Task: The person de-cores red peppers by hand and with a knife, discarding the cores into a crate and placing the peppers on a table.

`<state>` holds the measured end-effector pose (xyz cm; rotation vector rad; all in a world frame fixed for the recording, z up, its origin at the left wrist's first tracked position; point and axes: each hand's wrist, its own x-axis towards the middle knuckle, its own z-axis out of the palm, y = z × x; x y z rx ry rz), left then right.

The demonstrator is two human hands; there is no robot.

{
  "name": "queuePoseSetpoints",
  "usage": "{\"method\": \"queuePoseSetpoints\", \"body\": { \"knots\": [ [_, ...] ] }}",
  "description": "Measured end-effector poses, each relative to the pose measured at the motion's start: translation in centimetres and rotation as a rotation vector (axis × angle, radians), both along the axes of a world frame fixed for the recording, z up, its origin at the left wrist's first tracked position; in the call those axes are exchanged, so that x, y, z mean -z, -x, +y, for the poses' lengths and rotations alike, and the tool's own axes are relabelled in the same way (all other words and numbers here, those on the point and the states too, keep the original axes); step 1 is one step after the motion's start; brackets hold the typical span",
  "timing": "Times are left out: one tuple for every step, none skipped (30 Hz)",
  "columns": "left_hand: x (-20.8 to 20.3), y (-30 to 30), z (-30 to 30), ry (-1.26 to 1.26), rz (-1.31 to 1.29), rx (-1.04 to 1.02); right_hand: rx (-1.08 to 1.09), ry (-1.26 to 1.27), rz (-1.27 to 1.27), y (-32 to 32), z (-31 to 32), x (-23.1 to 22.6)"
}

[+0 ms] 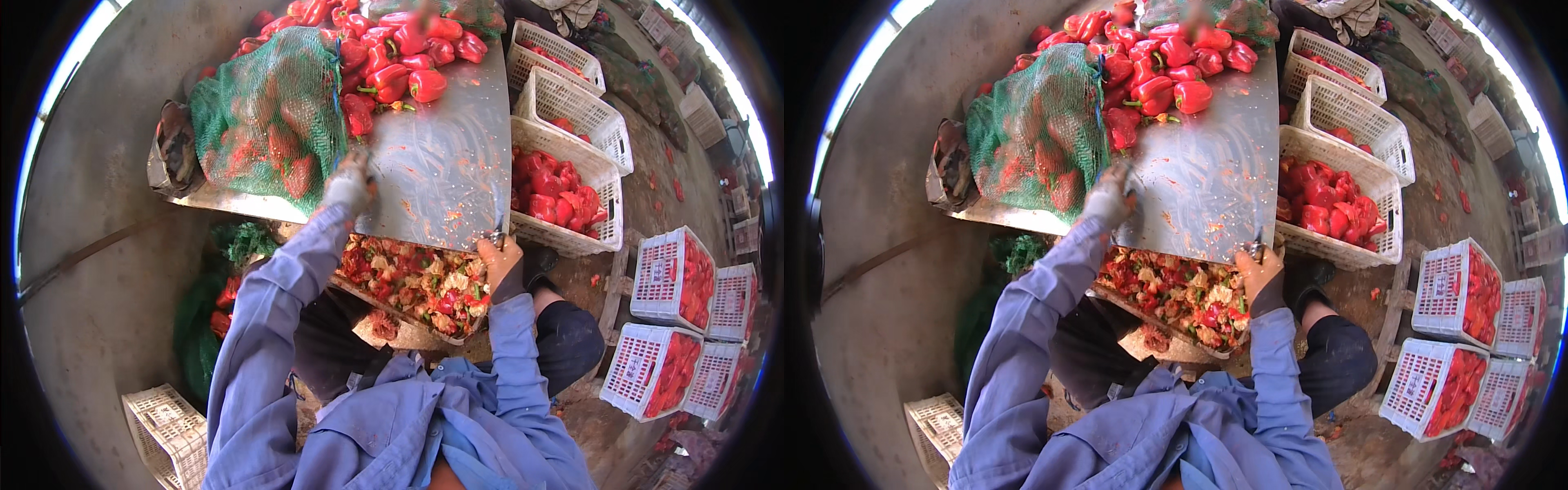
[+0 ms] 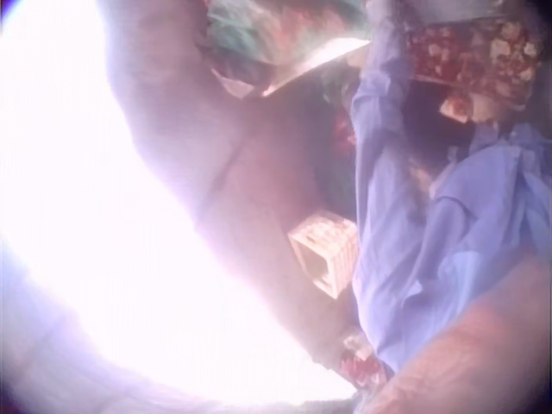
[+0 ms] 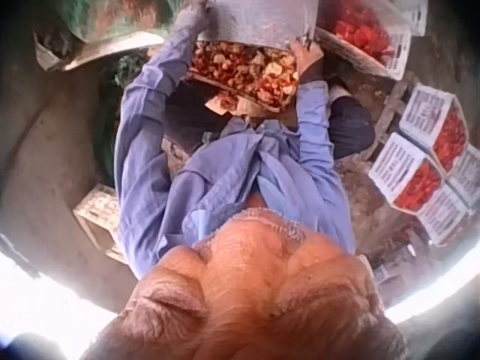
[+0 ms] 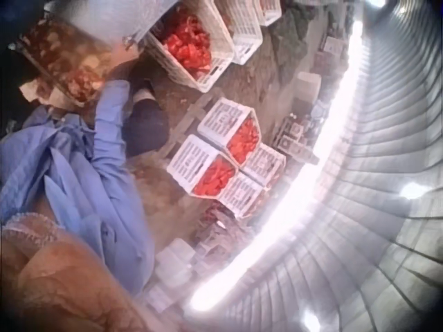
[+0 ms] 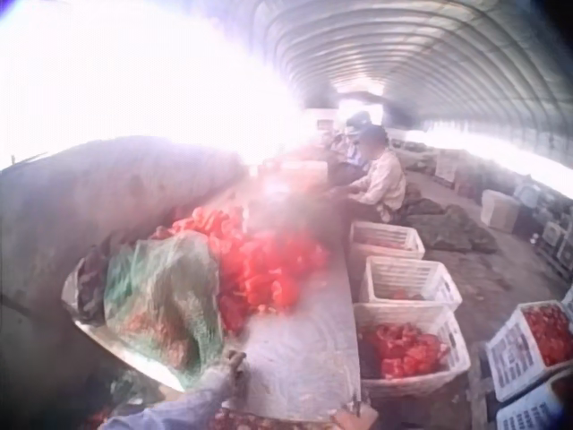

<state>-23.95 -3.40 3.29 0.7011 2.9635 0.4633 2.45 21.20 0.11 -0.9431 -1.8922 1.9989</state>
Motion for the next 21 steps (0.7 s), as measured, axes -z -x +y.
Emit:
{"method": "queuePoseSetpoints", "body": {
  "knots": [
    [1.0, 2.5, -0.9, -0.062, 0.072, -0.057, -0.050, 0.016, -0.005, 0.3, -0.9, -0.4],
    [1.9, 4.7, -1.5, -0.131, 0.138, -0.109, -0.066, -0.003, -0.017, 0.2, -1.3, -0.5],
    [1.0, 6.1, -0.5, -0.219, 0.127, -0.193, -0.064, -0.027, -0.031, -0.1, -1.4, -0.4],
    [-0.1, 7.4, 0.0, -0.299, 0.118, -0.287, -0.072, -0.044, -0.043, -0.2, -1.5, -0.2],
    [0.3, 9.2, -0.4, -0.310, 0.122, -0.296, -0.050, 0.022, -0.035, -0.4, -1.8, 0.3],
    [0.7, 11.0, -1.4, -0.314, 0.129, -0.315, -0.047, 0.019, -0.040, -0.3, -2.2, 0.3],
    [0.8, 12.2, -1.2, -0.237, 0.129, -0.294, -0.032, 0.011, -0.044, -0.3, -2.5, -0.1],
    [1.2, 12.7, -1.0, -0.197, 0.100, -0.328, -0.018, 0.003, -0.048, -0.3, -2.6, -0.2],
    [0.4, 12.8, 0.5, -0.162, 0.065, -0.345, -0.005, -0.048, -0.059, -0.3, -2.5, 0.4],
    [-0.4, 12.7, 1.9, -0.127, 0.031, -0.366, 0.004, -0.099, -0.069, -0.3, -2.3, 1.1],
    [-0.7, 12.2, 3.2, -0.112, 0.008, -0.426, 0.012, -0.151, -0.080, -0.4, -2.1, 1.7],
    [-0.7, 11.3, 4.2, -0.076, 0.011, -0.467, 0.018, -0.155, -0.081, -0.3, -2.2, 1.9],
    [-0.8, 10.6, 5.2, -0.041, 0.021, -0.508, 0.023, -0.161, -0.076, -0.1, -2.2, 2.1],
    [-0.7, 10.2, 5.9, -0.006, 0.030, -0.549, 0.029, -0.166, -0.072, 0.0, -2.3, 2.3],
    [-0.2, 10.4, 6.2, -0.006, 0.044, -0.581, 0.026, -0.183, -0.073, 0.2, -2.4, 1.8],
    [0.3, 10.3, 6.3, -0.002, 0.066, -0.598, 0.022, -0.198, -0.075, 0.4, -2.5, 1.4],
    [0.9, 10.1, 6.4, 0.003, 0.088, -0.616, 0.021, -0.202, -0.072, 0.4, -2.8, 1.0],
    [1.1, 10.0, 6.9, 0.002, 0.108, -0.626, 0.028, -0.210, -0.069, 0.5, -2.8, 0.8],
    [1.3, 10.1, 7.2, -0.005, 0.115, -0.646, 0.030, -0.253, -0.063, 0.6, -2.7, 0.8],
    [1.4, 10.2, 7.6, -0.014, 0.117, -0.659, 0.043, -0.233, -0.057, 0.5, -2.7, 1.2],
    [1.3, 10.5, 7.7, -0.020, 0.122, -0.675, 0.052, -0.210, -0.049, 0.6, -2.7, 1.6]
  ]
}}
